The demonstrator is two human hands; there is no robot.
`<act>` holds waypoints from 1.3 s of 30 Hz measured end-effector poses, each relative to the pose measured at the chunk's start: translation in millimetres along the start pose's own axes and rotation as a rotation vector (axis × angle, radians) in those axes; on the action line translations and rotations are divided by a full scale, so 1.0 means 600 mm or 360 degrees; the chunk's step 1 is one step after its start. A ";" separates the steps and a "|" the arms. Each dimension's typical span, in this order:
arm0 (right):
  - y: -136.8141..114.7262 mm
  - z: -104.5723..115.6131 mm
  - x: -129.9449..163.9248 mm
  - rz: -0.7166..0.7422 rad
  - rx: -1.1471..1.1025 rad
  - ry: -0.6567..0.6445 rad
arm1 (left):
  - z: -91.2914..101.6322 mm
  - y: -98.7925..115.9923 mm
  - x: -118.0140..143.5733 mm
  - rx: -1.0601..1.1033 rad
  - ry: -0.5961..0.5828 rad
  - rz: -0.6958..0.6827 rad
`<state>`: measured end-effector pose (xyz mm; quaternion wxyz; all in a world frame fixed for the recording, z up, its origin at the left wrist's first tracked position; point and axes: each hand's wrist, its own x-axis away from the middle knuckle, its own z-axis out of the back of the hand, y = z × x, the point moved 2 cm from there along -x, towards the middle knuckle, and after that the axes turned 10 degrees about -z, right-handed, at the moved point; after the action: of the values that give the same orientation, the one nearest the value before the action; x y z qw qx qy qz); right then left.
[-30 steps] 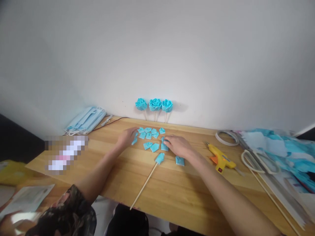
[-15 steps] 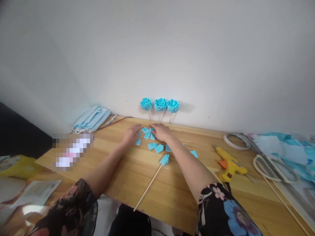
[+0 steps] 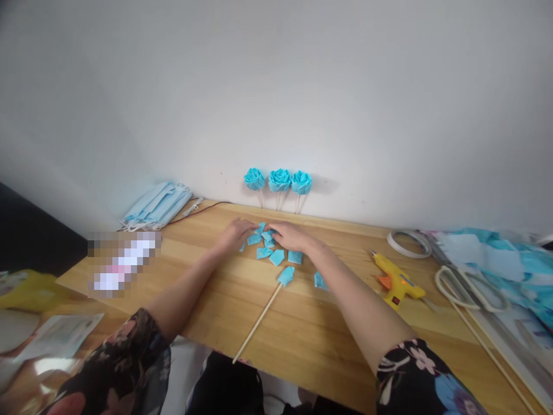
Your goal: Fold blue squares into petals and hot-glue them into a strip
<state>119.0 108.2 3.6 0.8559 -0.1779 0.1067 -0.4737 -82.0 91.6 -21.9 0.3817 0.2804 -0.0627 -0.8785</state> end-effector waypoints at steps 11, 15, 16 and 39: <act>0.036 0.052 0.059 -0.0270 -0.0242 0.0436 | 0.000 -0.003 0.008 -0.0025 0.0325 -0.0067; 0.051 0.068 0.107 -0.0431 -0.0075 0.0508 | -0.005 0.004 0.007 0.0001 0.0311 -0.0088; 0.053 0.071 0.121 -0.0467 0.0012 0.0507 | -0.006 0.005 0.007 0.0008 0.0308 -0.0093; 0.068 0.049 0.223 -0.0726 -0.0464 0.0856 | 0.004 0.050 0.013 0.0068 0.0294 -0.0102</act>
<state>231.5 20.5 11.9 0.6356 -0.1862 0.3515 -0.6616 -68.4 64.8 -13.8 0.3514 0.3703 -0.0371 -0.8591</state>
